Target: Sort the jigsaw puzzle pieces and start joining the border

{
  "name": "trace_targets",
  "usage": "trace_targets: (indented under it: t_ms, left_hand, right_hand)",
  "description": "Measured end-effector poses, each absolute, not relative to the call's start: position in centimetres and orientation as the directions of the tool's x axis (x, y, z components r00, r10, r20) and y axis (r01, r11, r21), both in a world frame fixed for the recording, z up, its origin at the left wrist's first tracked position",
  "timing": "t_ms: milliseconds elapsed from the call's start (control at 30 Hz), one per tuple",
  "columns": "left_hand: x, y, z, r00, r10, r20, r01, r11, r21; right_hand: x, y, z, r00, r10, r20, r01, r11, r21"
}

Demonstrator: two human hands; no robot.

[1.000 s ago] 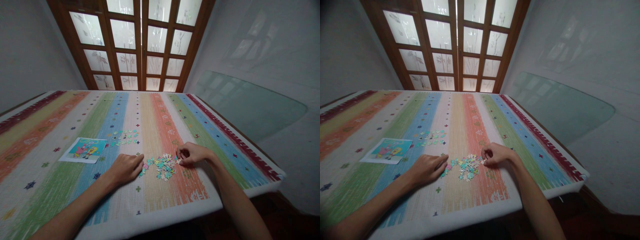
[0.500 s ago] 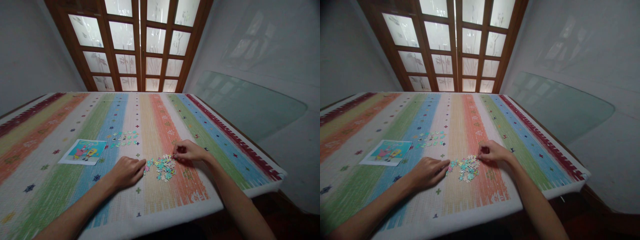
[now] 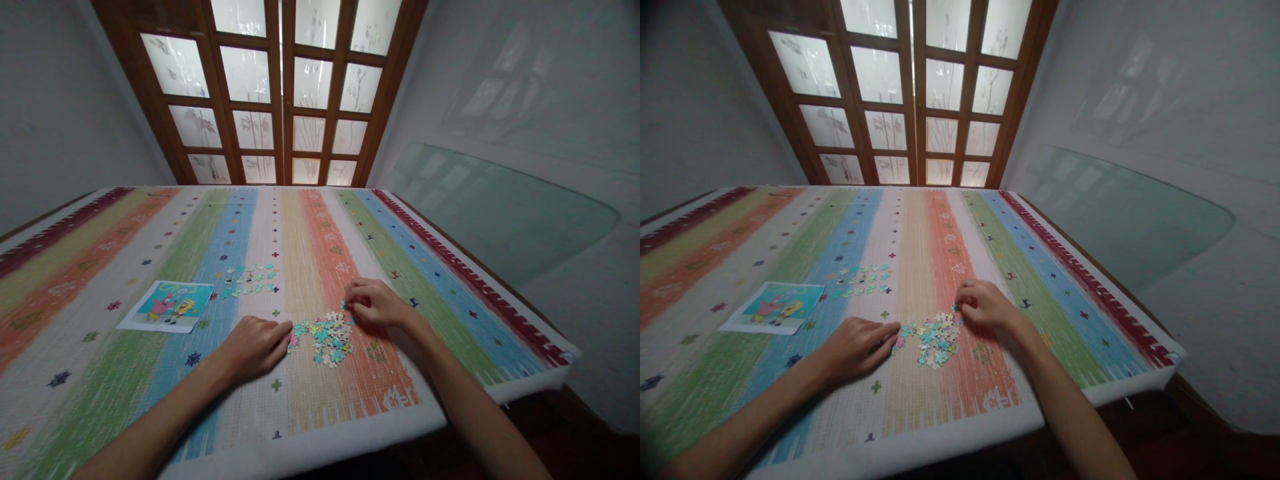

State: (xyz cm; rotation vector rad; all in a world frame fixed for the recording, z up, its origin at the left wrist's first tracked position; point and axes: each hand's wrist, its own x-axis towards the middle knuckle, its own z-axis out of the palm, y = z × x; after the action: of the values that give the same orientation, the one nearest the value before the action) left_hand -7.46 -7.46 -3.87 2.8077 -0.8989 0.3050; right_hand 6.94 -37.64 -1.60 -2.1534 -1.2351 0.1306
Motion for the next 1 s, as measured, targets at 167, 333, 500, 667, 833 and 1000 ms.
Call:
trace_targets:
  t_ms: [167,333,500,667,833,1000]
  left_hand:
    - [-7.5,-7.6,-4.1,0.774,-0.564,0.288,-0.609,-0.787,0.099]
    - [-7.6,-8.0,-3.9,0.781,-0.557,0.283,-0.599,-0.796,0.088]
    - [-7.6,-8.0,-4.0,0.782,-0.54,0.311,-0.586,-0.808,0.07]
    - [-7.6,-8.1,-4.1,0.763,-0.539,0.357,-0.595,-0.801,0.064]
    - [-7.8,-8.5,-3.8,0.696,-0.521,0.495,-0.622,-0.781,0.053]
    - [-8.1,-9.3,-3.2,0.543,-0.536,0.646,-0.674,-0.737,-0.046]
  right_hand:
    - [5.3,-36.3,-1.5,0.449,0.86,0.244,0.721,-0.187,-0.667]
    - [3.9,-34.9,-1.7,0.411,0.901,0.136,0.76,-0.256,-0.598]
    - [3.6,-34.6,-2.0,0.404,0.908,0.114,0.748,-0.256,-0.612]
    - [3.7,-34.6,-1.9,0.374,0.918,0.135,0.729,-0.201,-0.654]
    - [3.2,-34.1,-1.7,0.44,0.878,0.186,0.647,-0.166,-0.744]
    - [1.7,-33.0,-1.8,0.539,0.831,0.139,0.401,-0.108,-0.91]
